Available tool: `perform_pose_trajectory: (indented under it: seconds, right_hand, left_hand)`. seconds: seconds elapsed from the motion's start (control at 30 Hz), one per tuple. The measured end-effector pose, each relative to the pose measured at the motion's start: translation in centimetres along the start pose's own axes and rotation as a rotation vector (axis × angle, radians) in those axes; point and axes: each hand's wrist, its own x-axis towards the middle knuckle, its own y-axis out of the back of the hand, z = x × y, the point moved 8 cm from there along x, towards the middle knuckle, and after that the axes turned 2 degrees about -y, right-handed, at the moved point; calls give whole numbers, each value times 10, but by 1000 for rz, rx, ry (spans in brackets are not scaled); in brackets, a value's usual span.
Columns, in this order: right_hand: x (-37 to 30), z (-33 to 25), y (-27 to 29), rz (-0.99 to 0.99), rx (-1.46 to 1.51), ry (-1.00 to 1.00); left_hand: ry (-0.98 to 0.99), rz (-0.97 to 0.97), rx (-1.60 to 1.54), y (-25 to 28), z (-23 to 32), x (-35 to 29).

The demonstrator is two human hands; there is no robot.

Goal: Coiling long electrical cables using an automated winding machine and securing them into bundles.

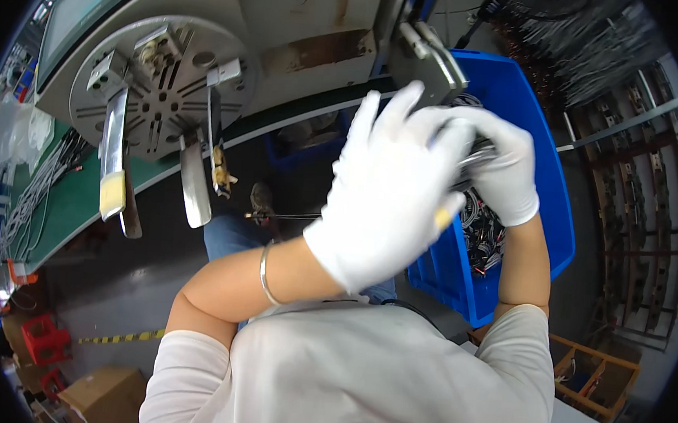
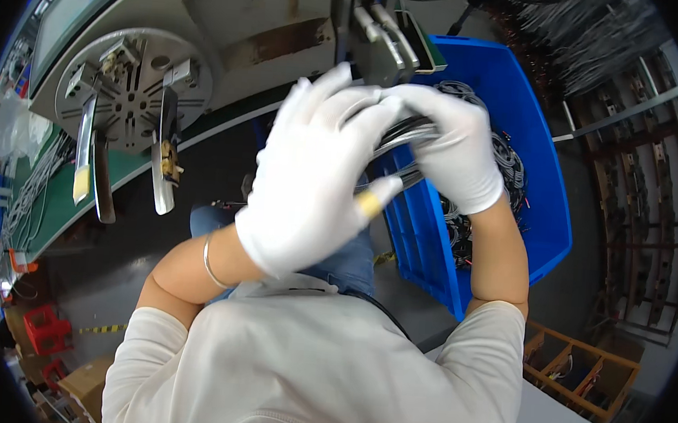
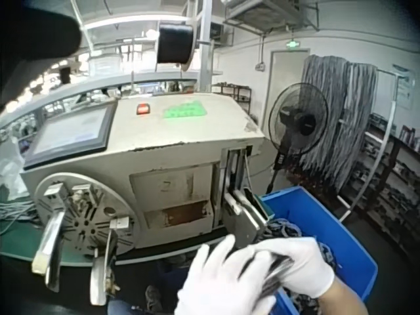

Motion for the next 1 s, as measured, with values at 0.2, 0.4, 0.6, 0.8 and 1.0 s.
perform_pose_trajectory:
  seconds: [0.2, 0.4, 0.6, 0.8, 1.0]
  right_hand:
    - [-14, 62, 87, 292, 343, -411]
    - [-11, 83, 63, 590, 1135, -446]
    - [24, 54, 14, 646, 1178, -439]
    - [56, 34, 36, 722, 455, -160]
    - [100, 93, 19, 562, 457, -355]
  left_hand:
    - [-397, -273, -573, -15, 72, -25]
    - [603, -411, -941, -119, -2, -30]
    - [624, 167, -1251, -99, -30, 9]
    - [788, 83, -1264, -96, -75, 38]
    - [805, 171, -1163, -105, -117, 61]
